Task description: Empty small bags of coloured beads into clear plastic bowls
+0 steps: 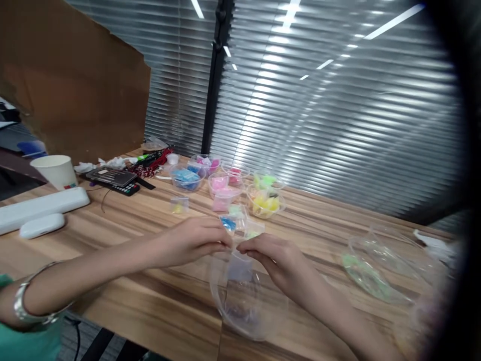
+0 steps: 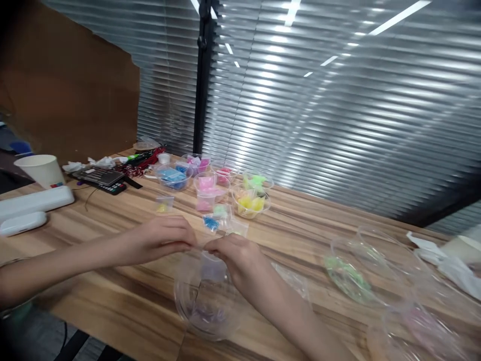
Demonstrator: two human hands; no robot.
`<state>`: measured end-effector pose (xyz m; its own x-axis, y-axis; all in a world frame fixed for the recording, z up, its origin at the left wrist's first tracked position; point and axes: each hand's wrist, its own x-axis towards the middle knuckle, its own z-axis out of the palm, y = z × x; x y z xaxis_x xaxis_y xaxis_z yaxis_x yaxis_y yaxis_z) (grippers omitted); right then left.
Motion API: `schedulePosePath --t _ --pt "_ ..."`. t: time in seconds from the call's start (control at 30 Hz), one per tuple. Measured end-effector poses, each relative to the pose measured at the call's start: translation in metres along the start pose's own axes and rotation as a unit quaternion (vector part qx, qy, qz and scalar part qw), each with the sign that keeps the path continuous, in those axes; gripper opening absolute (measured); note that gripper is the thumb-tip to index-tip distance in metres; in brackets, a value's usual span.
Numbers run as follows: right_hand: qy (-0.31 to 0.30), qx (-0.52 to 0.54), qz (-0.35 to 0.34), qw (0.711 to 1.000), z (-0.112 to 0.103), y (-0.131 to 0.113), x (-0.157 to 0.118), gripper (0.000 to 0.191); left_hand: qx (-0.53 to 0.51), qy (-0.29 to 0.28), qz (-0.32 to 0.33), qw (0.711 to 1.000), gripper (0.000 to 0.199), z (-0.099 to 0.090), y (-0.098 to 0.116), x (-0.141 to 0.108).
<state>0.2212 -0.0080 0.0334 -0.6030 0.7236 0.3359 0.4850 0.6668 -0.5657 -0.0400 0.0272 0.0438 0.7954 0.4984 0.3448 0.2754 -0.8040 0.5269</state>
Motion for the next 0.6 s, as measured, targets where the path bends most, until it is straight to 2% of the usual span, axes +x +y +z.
schedulePosePath --t 0.1,0.2,0.37,0.6 --pt "0.01 0.008 0.046 0.999 -0.001 -0.002 0.001 0.026 -0.034 -0.004 0.017 0.999 0.013 0.018 -0.006 0.024" --pt "0.026 0.021 0.077 0.996 -0.001 -0.003 -0.001 0.021 -0.066 -0.001 0.01 0.998 0.007 0.029 -0.014 0.032" --pt "0.067 0.026 0.095 0.993 0.004 -0.005 -0.007 0.017 -0.106 -0.01 0.013 0.994 0.013 0.03 -0.021 0.037" --pt "0.14 0.021 0.095 0.985 0.022 -0.001 -0.014 0.017 -0.131 -0.005 0.005 0.991 0.011 0.03 -0.029 0.04"
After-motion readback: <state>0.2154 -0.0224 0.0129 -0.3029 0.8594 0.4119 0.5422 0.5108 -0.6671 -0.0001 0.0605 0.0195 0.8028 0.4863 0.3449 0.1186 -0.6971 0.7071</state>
